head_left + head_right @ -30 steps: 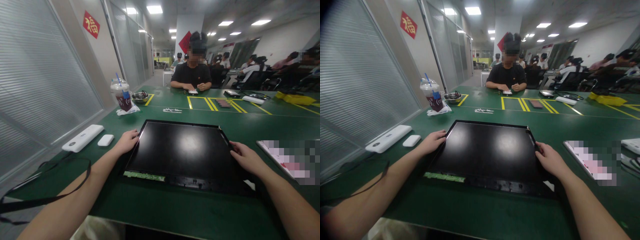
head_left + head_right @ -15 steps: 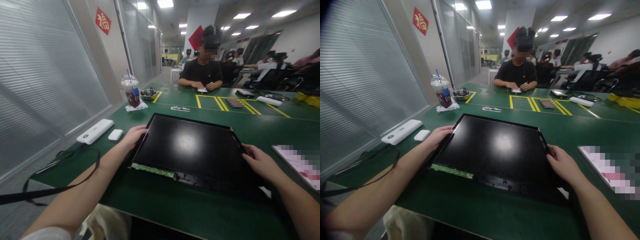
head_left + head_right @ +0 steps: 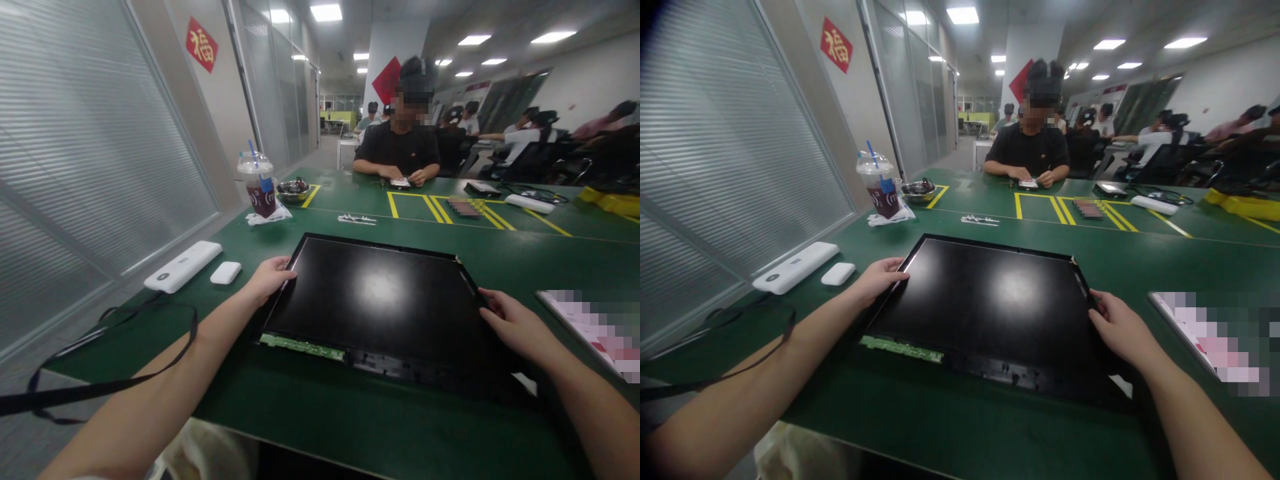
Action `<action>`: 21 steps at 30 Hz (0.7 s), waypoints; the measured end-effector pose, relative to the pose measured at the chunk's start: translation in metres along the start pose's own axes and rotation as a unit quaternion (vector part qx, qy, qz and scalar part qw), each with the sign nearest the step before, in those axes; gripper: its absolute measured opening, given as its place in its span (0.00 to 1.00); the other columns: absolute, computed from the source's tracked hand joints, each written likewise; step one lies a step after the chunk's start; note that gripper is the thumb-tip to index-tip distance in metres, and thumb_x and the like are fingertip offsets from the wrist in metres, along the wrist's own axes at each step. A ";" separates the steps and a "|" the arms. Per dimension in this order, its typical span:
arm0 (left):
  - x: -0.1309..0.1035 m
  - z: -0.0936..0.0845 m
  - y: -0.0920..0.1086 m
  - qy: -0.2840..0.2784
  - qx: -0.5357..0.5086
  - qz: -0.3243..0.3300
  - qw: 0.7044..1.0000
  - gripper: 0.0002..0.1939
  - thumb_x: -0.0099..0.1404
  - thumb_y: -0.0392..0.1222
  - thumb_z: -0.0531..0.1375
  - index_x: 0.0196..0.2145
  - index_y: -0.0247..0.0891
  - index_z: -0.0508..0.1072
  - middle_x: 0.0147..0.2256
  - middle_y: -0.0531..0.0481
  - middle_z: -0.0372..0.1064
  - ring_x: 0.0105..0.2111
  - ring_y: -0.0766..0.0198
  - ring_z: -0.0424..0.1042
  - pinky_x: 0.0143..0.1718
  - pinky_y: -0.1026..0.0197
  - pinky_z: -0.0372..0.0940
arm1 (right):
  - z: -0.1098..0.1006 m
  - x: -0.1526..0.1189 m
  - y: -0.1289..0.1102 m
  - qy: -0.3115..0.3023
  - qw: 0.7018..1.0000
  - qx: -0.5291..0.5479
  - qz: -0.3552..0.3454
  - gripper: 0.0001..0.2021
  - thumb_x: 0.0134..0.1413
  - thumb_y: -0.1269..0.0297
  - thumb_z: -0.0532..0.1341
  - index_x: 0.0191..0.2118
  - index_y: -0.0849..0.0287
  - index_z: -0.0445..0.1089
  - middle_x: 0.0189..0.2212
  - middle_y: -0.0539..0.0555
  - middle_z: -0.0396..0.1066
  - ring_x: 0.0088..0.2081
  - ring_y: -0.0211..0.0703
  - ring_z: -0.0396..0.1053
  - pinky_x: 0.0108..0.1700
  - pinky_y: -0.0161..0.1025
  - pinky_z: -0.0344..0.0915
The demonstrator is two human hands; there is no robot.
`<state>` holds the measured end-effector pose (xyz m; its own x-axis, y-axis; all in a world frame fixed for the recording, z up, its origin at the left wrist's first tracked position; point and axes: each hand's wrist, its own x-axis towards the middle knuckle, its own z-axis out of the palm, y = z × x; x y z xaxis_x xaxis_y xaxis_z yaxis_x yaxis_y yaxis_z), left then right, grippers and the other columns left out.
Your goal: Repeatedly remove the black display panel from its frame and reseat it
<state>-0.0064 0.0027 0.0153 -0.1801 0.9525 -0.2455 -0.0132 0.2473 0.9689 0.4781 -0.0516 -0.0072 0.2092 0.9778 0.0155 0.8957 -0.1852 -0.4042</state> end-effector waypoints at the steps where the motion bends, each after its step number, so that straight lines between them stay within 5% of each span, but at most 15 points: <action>1: 0.000 0.000 0.000 -0.002 -0.001 -0.002 1.000 0.23 0.52 0.24 0.67 0.47 0.33 0.77 0.37 0.45 0.82 0.34 0.58 0.81 0.38 0.59 0.74 | 0.000 0.000 0.000 0.000 1.000 -0.002 0.000 0.28 0.61 0.58 0.52 0.63 0.68 0.66 0.43 0.64 0.74 0.45 0.55 0.73 0.46 0.44 0.66; 7: 0.000 -0.003 0.006 -0.010 -0.037 -0.057 0.998 0.22 0.60 0.25 0.63 0.53 0.31 0.74 0.26 0.48 0.79 0.21 0.59 0.77 0.25 0.61 0.72 | -0.001 -0.001 -0.002 0.000 1.000 -0.004 -0.003 0.30 0.61 0.57 0.51 0.63 0.70 0.66 0.43 0.65 0.74 0.45 0.55 0.74 0.45 0.43 0.66; 14: 0.000 -0.003 0.013 -0.016 -0.105 -0.068 0.992 0.18 0.65 0.25 0.59 0.52 0.30 0.73 0.28 0.47 0.79 0.22 0.61 0.77 0.25 0.61 0.74 | 0.004 0.005 0.007 0.021 1.000 0.015 -0.008 0.30 0.54 0.56 0.54 0.60 0.66 0.69 0.36 0.60 0.75 0.39 0.55 0.74 0.41 0.47 0.68; 21: 0.007 -0.005 0.005 -0.035 -0.134 -0.048 0.989 0.30 0.64 0.26 0.63 0.62 0.36 0.67 0.27 0.48 0.79 0.19 0.62 0.76 0.21 0.62 0.73 | 0.007 0.005 0.011 0.036 0.999 0.025 -0.024 0.30 0.51 0.55 0.55 0.58 0.65 0.71 0.34 0.59 0.74 0.37 0.54 0.74 0.39 0.46 0.67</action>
<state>-0.0131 0.0093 0.0188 -0.0966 0.9391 -0.3299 -0.2896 0.2906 0.9120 0.4860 -0.0478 -0.0178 0.1955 0.9754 0.1016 0.8850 -0.1308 -0.4469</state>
